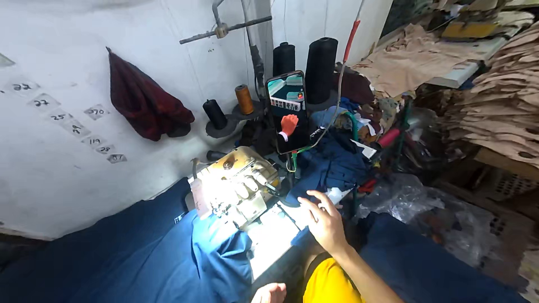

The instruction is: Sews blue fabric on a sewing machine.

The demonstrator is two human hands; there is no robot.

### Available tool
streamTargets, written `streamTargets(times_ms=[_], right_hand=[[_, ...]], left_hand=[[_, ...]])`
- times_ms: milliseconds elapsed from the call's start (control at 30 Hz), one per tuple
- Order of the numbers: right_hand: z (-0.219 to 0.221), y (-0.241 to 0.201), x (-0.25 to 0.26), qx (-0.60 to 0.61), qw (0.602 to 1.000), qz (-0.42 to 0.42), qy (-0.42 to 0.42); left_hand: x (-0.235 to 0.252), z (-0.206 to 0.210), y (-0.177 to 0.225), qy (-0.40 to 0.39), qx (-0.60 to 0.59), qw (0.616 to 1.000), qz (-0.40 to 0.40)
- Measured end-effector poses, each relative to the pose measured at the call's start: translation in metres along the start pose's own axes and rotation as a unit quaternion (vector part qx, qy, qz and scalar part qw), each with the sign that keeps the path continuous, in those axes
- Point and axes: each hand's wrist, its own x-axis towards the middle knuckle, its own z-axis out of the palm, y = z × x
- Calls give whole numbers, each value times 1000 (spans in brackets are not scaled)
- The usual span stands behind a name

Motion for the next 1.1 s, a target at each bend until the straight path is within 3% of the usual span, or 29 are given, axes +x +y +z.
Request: streamTargets(times_ms=[133,200,267,367,500,633,800,900,1033,1100], right_hand=[[-28,-49,-34,109,979,-106,-137],[-47,-75,-56,158,949,-94,-257],[-55,-74,-73,173,937,-5,-302],[-56,-61,-94,211,925,83,-304],[-53,-73,-106,272,894,85,-345],[-21,-96,-87,297,875,171,-341],[7,-120,-72,452,801,153,-362],[4,-125,-65,506,757,184,-370],[1,-122,-62,500,720,262,-404],[0,-122,-62,519,699,273,-410]], left_hand=[[36,22,9,-101,-227,960,-131],[51,25,10,-20,-244,955,-168],[64,22,12,53,-202,965,-161],[65,24,26,172,-80,970,-149],[44,8,14,194,104,974,-59],[22,6,15,176,105,978,23],[11,-9,19,242,73,964,82],[-4,-28,29,196,89,971,103],[-13,-58,47,72,322,924,195],[-12,-64,51,-5,317,931,181]])
